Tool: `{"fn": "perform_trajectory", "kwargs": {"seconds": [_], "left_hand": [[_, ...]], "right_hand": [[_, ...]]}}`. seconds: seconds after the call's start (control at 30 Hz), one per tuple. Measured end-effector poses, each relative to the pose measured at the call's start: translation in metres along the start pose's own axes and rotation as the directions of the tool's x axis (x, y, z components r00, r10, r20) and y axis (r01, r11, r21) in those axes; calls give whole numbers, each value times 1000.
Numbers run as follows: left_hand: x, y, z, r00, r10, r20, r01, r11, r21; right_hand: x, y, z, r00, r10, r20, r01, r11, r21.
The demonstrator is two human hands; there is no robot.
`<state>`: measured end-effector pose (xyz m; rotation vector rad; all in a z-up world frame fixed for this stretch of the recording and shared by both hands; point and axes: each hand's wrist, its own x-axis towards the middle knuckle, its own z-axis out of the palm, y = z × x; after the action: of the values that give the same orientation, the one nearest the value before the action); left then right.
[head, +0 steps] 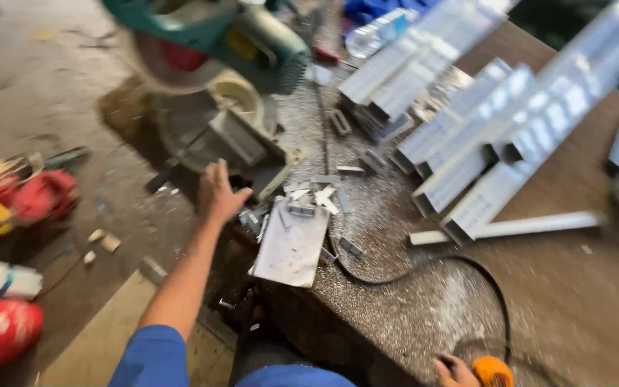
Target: Measuring and cutting aluminum profiles using a tape measure and a miter saw.
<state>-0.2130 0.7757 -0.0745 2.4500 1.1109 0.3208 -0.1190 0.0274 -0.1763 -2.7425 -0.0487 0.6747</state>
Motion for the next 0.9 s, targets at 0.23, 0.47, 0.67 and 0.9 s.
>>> {"fn": "perform_trajectory", "kwargs": {"seconds": [0.23, 0.47, 0.67, 0.9], "left_hand": [[170, -24, 16, 980, -181, 83, 185, 982, -39], [92, -34, 34, 929, -329, -170, 172, 790, -589], [-57, 67, -5, 759, -562, 328, 518, 217, -828], [-74, 118, 117, 933, -245, 263, 308, 168, -937]], "right_hand": [[-132, -158, 21, 892, 183, 413, -204, 979, 7], [-160, -116, 39, 842, 509, 181, -538, 820, 197], [-85, -138, 16, 893, 386, 231, -449, 806, 387], [12, -243, -34, 971, 53, 235, -104, 971, 213]]}}
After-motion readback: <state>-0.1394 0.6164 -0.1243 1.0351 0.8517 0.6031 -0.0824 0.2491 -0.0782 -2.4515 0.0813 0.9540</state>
